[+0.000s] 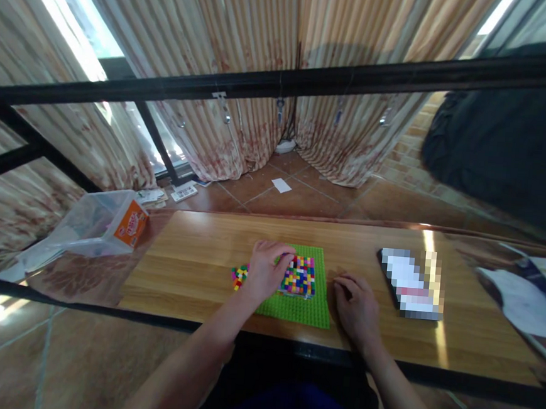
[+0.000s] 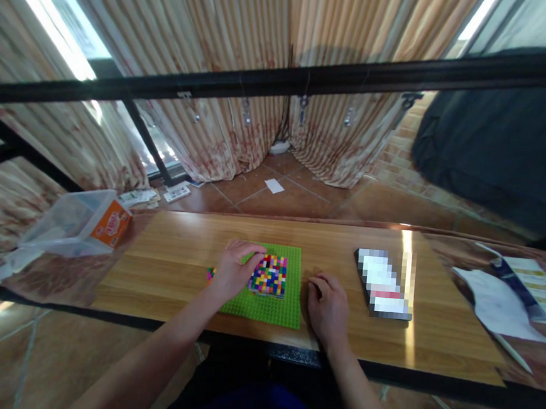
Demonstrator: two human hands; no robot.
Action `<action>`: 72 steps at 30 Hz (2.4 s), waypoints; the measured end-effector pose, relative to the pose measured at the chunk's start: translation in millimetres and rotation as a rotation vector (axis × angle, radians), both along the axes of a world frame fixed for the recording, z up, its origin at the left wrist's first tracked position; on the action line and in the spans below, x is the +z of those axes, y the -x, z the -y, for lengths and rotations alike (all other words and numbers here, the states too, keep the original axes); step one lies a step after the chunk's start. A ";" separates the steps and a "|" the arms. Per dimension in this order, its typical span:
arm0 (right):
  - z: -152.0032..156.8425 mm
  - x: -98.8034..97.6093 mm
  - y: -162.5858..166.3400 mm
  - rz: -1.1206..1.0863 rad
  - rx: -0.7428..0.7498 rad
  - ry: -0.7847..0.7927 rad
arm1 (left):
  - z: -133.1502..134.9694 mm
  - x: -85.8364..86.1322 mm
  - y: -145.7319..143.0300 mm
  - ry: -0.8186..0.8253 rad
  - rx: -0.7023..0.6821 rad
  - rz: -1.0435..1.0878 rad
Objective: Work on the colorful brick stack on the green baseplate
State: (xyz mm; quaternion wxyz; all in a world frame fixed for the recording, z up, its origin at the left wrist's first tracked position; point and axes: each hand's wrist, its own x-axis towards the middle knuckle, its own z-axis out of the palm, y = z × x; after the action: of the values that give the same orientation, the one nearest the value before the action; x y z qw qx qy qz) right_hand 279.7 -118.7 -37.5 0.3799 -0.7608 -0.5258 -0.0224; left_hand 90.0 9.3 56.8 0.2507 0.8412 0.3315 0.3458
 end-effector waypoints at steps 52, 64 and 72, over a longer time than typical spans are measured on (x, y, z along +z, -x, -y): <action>1.4 2.5 0.7 -0.024 -0.014 -0.009 | -3.0 -32.7 -24.8 0.385 0.107 0.198; 0.7 -2.4 -1.0 -0.018 -0.007 -0.022 | -2.8 -35.5 -23.5 0.377 0.086 0.201; 0.8 0.6 -0.1 -0.017 -0.007 -0.017 | -5.6 -35.4 -25.9 0.417 0.100 0.229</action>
State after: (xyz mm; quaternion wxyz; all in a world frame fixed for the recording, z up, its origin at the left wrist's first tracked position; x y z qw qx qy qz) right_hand 279.8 -119.5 -36.9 0.3907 -0.7595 -0.5196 -0.0218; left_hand 115.9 14.9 21.4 0.4374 0.7092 0.4065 0.3749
